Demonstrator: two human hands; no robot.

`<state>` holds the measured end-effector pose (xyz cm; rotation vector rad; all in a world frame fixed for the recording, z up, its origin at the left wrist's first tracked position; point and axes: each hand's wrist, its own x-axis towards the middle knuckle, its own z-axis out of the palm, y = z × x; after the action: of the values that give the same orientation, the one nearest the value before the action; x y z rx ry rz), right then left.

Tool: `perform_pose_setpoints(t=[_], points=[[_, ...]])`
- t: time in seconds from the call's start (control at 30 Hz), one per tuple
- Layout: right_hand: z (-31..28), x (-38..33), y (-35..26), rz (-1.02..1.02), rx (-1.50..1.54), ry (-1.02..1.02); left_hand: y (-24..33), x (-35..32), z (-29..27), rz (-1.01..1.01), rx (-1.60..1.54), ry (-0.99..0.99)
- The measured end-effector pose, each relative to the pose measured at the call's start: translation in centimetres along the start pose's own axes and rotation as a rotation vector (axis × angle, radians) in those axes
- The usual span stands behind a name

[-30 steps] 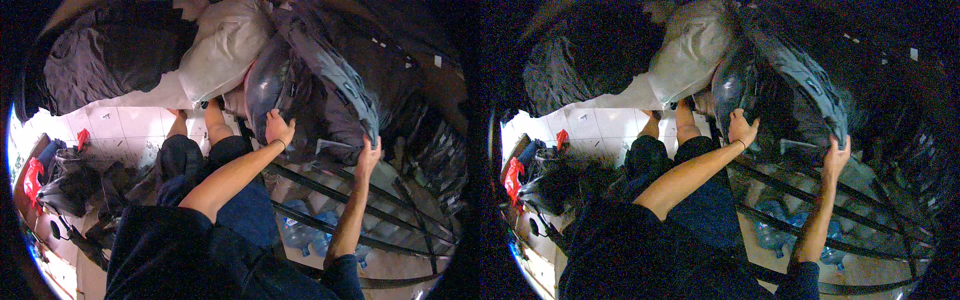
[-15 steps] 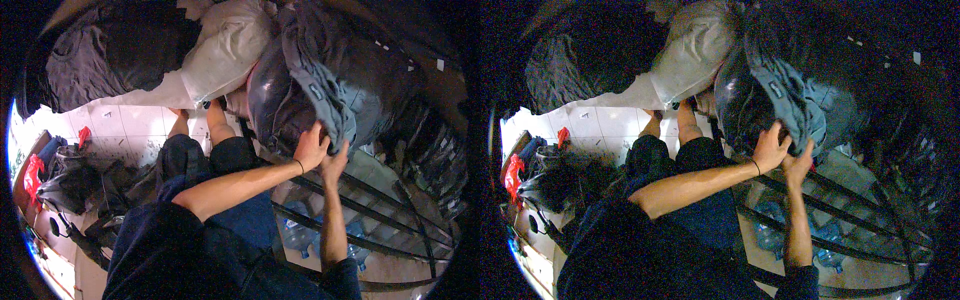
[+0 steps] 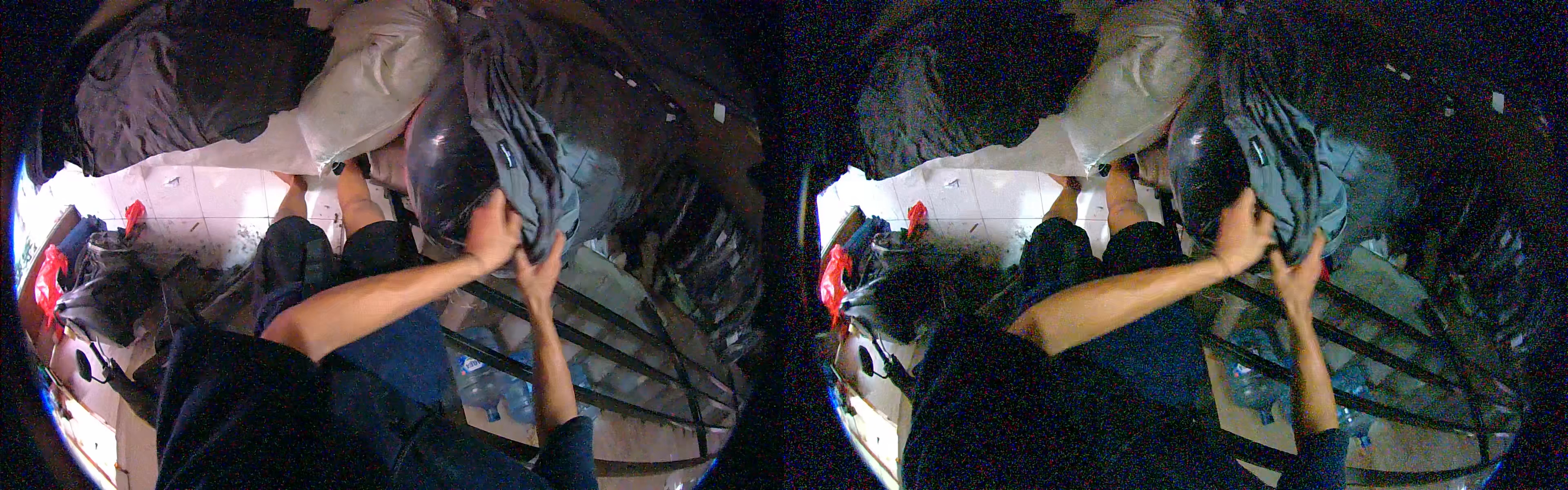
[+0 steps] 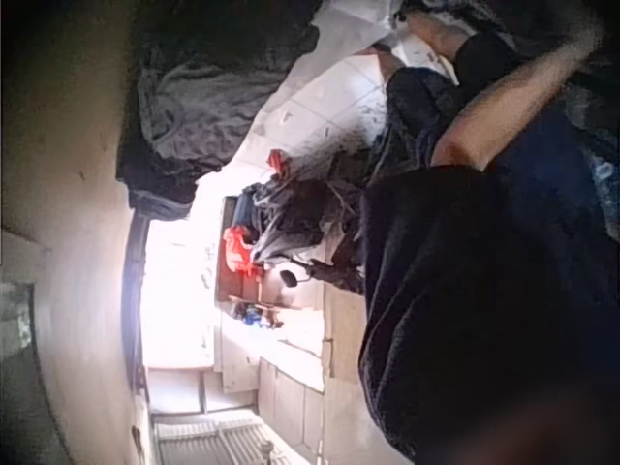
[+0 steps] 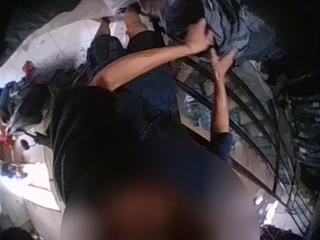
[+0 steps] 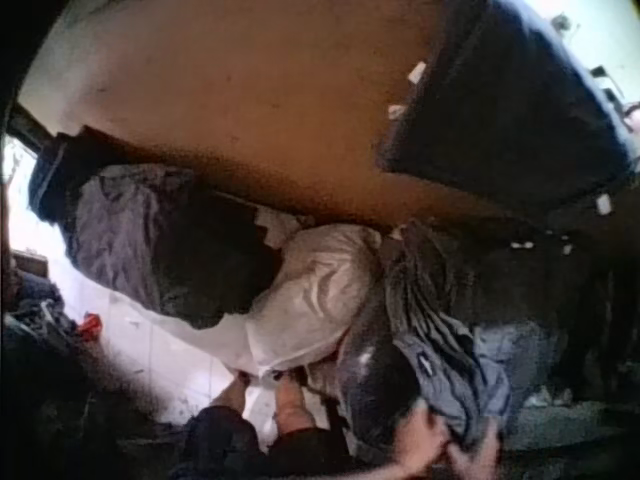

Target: The person repeatedly folds a single dark garment by hand on a tiled floor. They lift, shake, and align the fabric, then fold it into a smaller bundle and place it back on the pile. The action is repeated multiple times without a visible final stack.

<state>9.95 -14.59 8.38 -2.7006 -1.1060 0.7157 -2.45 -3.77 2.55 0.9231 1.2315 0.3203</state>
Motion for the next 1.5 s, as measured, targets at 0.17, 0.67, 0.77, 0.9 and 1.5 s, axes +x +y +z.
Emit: perform_pose_setpoints(t=[0.17, 0.67, 0.77, 0.9, 1.5], points=[[-2.3, 3.3, 0.0, 0.157, 0.317, 0.186, 4.4, 0.3, 5.9, 0.079, -0.115, -0.098], [-3.4, -5.2, -3.9, -0.423, -0.340, -0.166, 0.2, 27.2, -5.7, -0.276, -0.415, -0.382], [-3.5, -5.7, -4.9, -0.372, -0.281, -0.130, -0.5, 28.0, -4.0, -0.275, -0.049, -0.172], [-5.5, -7.6, -2.2, -0.359, -0.233, -0.155, 1.7, 23.7, -5.5, -0.405, -0.256, -0.134], [-30.8, -17.4, -10.9, -0.176, -0.064, 0.800, 41.1, -3.9, -16.4, 0.471, -0.205, -0.260]])
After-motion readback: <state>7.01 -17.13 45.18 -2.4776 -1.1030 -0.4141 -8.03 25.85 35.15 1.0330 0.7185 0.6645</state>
